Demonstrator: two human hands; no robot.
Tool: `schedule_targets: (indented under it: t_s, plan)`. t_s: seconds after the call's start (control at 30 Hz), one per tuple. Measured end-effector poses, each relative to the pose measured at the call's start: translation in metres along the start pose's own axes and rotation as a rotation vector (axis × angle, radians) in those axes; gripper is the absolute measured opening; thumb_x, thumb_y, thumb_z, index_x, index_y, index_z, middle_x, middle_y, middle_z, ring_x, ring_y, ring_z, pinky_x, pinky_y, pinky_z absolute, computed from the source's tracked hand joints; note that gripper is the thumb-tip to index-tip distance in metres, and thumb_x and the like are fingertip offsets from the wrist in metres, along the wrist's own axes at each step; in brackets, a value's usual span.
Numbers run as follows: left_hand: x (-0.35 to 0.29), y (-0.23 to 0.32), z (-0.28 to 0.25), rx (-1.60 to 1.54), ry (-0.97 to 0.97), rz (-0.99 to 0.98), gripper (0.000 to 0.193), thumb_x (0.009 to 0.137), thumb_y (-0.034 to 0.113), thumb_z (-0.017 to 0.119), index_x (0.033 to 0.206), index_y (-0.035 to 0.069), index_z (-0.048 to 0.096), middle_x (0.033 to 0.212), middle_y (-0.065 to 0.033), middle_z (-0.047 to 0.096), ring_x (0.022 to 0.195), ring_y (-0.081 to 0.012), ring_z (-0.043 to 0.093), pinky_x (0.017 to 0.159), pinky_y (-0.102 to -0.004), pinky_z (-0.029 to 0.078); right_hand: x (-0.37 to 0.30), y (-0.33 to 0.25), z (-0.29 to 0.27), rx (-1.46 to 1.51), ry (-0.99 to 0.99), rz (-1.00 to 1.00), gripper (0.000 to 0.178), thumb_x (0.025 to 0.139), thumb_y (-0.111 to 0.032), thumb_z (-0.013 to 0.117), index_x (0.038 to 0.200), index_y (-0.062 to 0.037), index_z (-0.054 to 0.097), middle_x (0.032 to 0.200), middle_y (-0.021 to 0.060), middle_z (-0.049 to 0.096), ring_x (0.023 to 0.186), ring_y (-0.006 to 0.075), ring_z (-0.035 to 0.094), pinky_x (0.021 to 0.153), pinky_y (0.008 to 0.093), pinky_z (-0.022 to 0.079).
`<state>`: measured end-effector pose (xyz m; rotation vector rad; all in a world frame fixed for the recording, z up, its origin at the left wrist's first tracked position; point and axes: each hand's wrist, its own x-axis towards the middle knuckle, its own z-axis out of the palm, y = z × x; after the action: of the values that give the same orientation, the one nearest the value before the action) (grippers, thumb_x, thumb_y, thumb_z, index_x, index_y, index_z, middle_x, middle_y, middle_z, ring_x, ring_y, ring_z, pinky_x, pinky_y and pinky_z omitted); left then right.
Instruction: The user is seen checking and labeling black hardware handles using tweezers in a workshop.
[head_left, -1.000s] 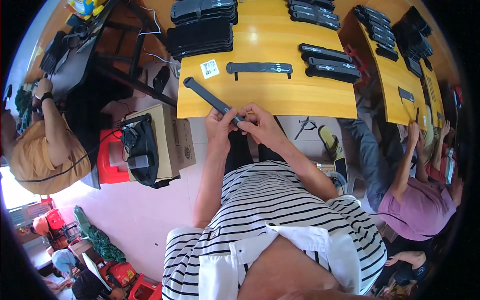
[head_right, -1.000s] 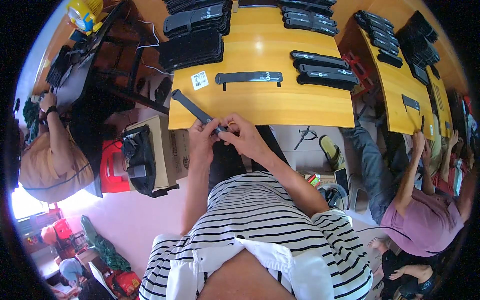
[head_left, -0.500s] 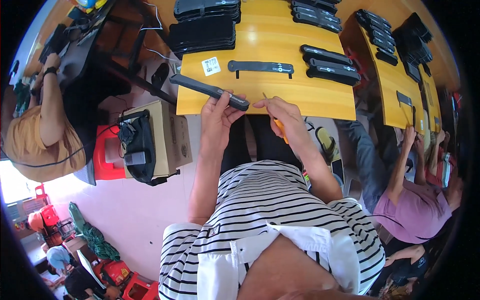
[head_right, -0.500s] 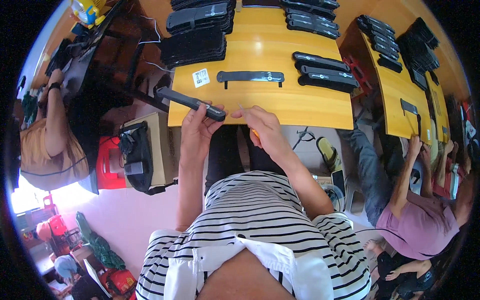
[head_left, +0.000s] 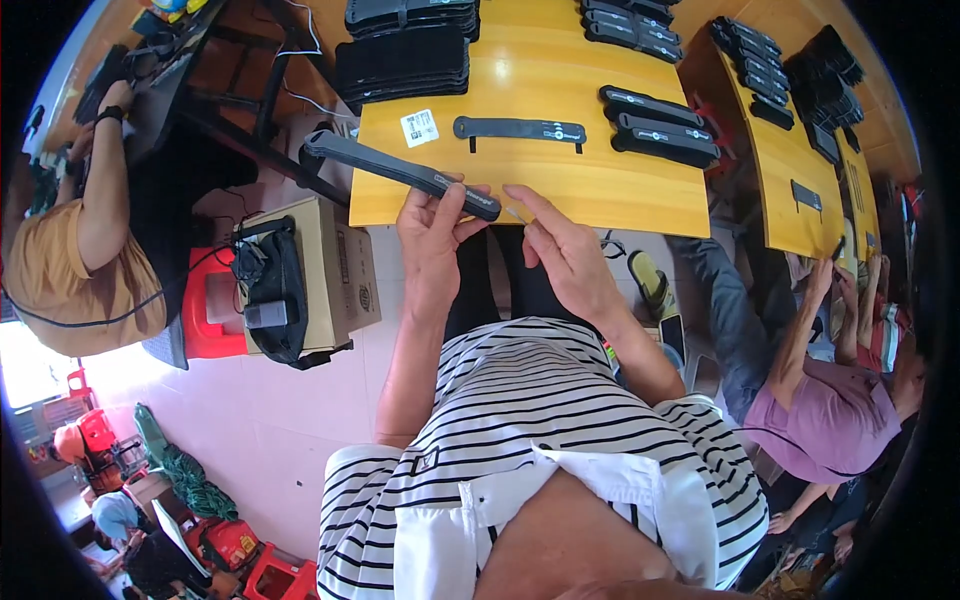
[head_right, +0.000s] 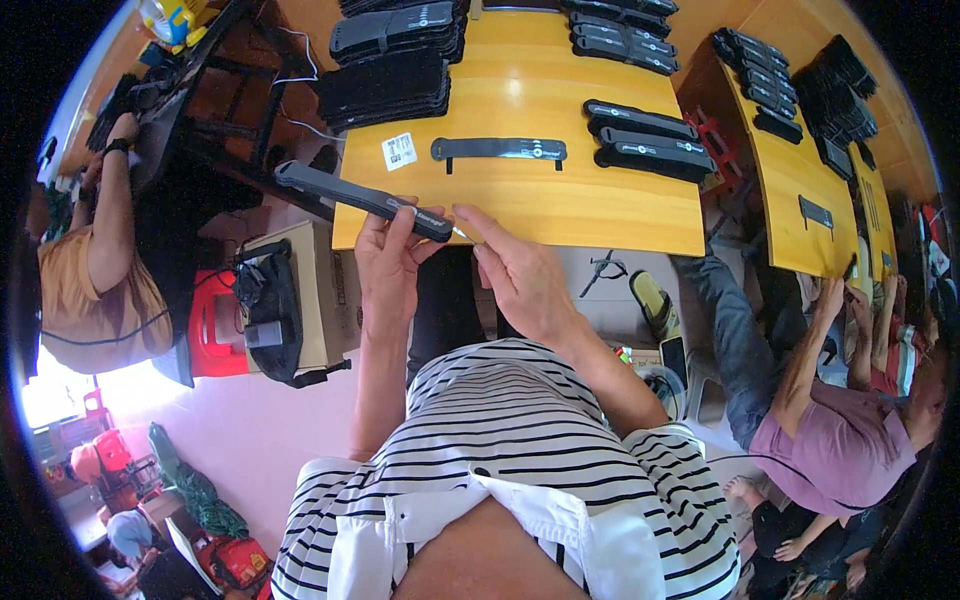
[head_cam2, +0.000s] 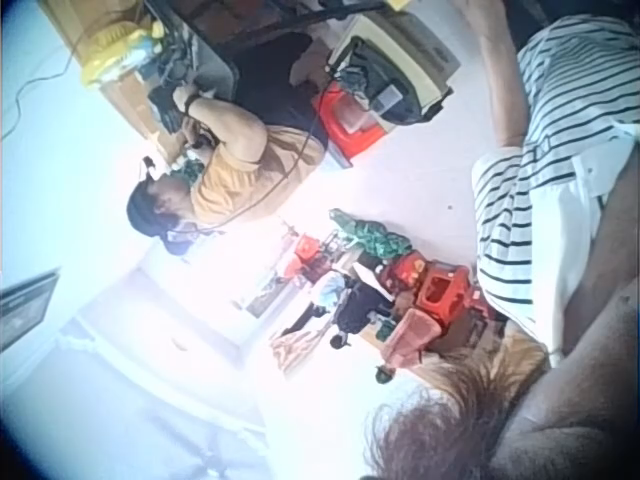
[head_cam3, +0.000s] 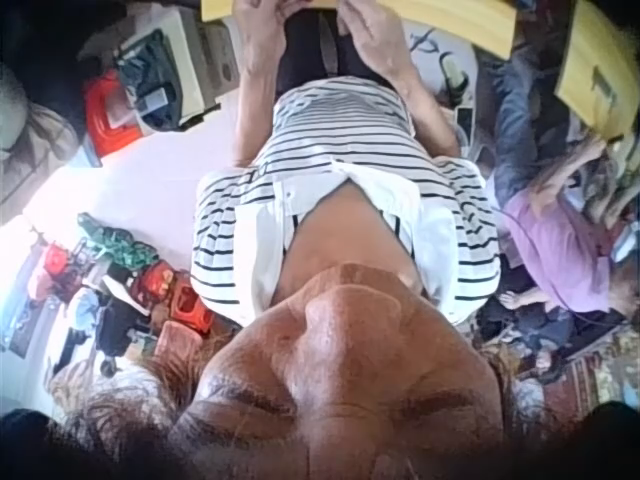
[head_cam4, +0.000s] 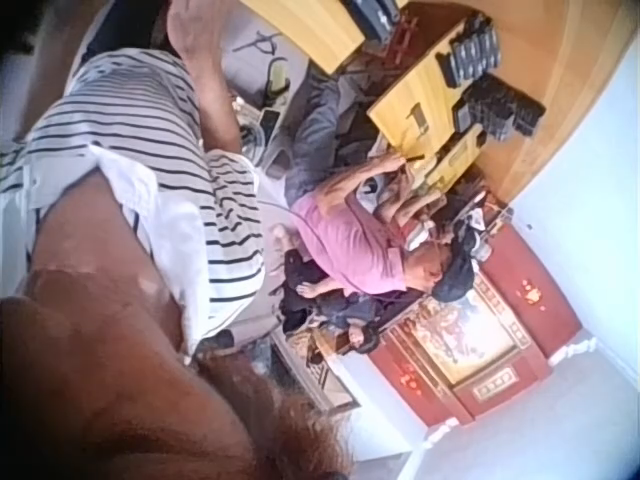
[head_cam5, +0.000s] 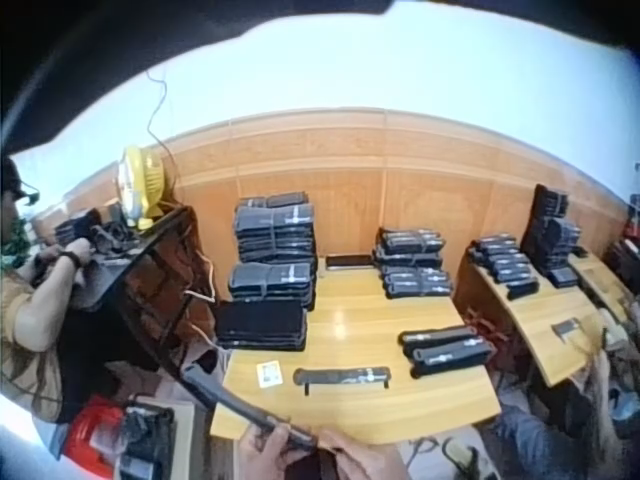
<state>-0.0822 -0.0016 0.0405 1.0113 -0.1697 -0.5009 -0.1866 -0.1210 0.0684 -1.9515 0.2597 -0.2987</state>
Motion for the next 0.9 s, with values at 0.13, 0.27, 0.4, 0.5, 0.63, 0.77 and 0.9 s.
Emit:
schedule_targets:
  t_s: [0.13, 0.27, 0.4, 0.5, 0.63, 0.77, 0.9]
  plan:
    - [-0.001, -0.002, 0.001, 0.005, 0.006, 0.000, 0.020, 0.089, 0.014, 0.053, 0.103, 0.000, 0.051, 0.088, -0.0121, 0.064, 0.079, -0.0155, 0.064, 0.066, -0.0256, 0.055, 0.001, 0.002, 0.000, -0.003, -0.038, -0.003, 0.043, 0.086, -0.006, 0.045, 0.129, -0.0098, 0.041, 0.058, 0.0091, 0.053, 0.054, 0.0211, 0.055, 0.054, 0.0325, 0.044]
    - [-0.001, -0.002, 0.003, -0.004, 0.000, -0.002, 0.019, 0.088, 0.012, 0.053, 0.103, 0.000, 0.052, 0.087, -0.0122, 0.064, 0.078, -0.0157, 0.064, 0.066, -0.0262, 0.055, 0.001, 0.003, 0.000, -0.049, -0.039, -0.015, 0.042, 0.086, -0.006, 0.045, 0.128, -0.0109, 0.040, 0.058, 0.0094, 0.053, 0.054, 0.0223, 0.056, 0.054, 0.0335, 0.043]
    - [-0.002, -0.002, 0.004, 0.011, 0.007, 0.030, 0.019, 0.088, 0.012, 0.054, 0.102, 0.000, 0.052, 0.086, -0.0124, 0.064, 0.078, -0.0160, 0.064, 0.066, -0.0268, 0.055, 0.001, 0.003, -0.001, 0.010, -0.068, 0.015, 0.043, 0.084, -0.004, 0.047, 0.127, -0.0105, 0.041, 0.057, 0.0084, 0.053, 0.052, 0.0209, 0.055, 0.052, 0.0332, 0.043]
    - [-0.002, -0.005, 0.003, 0.021, 0.008, 0.039, 0.019, 0.088, 0.012, 0.054, 0.103, 0.000, 0.051, 0.087, -0.0125, 0.064, 0.079, -0.0165, 0.064, 0.066, -0.0264, 0.055, 0.001, 0.002, -0.004, 0.150, -0.135, 0.105, 0.037, 0.085, -0.003, 0.048, 0.121, -0.0090, 0.044, 0.061, 0.0055, 0.052, 0.050, 0.0154, 0.053, 0.051, 0.0288, 0.043]
    - [-0.002, -0.005, 0.004, 0.016, 0.014, 0.028, 0.020, 0.088, 0.013, 0.054, 0.103, 0.000, 0.051, 0.087, -0.0128, 0.064, 0.080, -0.0171, 0.064, 0.066, -0.0260, 0.055, -0.001, 0.003, -0.004, 0.321, -0.056, 0.206, 0.026, 0.086, -0.003, 0.049, 0.112, -0.0061, 0.048, 0.065, 0.0024, 0.051, 0.052, 0.0096, 0.052, 0.050, 0.0228, 0.042]
    - [-0.001, -0.005, 0.002, 0.011, 0.030, 0.037, 0.020, 0.089, 0.013, 0.053, 0.104, 0.001, 0.051, 0.088, -0.0128, 0.064, 0.081, -0.0173, 0.064, 0.065, -0.0255, 0.055, -0.001, 0.013, -0.001, 0.304, 0.014, 0.134, 0.015, 0.088, -0.005, 0.049, 0.103, -0.0037, 0.050, 0.071, 0.0013, 0.052, 0.053, 0.0064, 0.051, 0.045, 0.0180, 0.039]
    - [0.000, -0.007, 0.001, 0.035, 0.030, 0.037, 0.020, 0.090, 0.013, 0.051, 0.105, 0.000, 0.051, 0.090, -0.0162, 0.063, 0.082, -0.0224, 0.065, 0.068, -0.0283, 0.055, -0.002, 0.008, -0.002, 0.295, -0.026, 0.129, 0.014, 0.089, -0.006, 0.047, 0.101, -0.0023, 0.052, 0.072, 0.0013, 0.052, 0.055, 0.0056, 0.051, 0.046, 0.0165, 0.037]
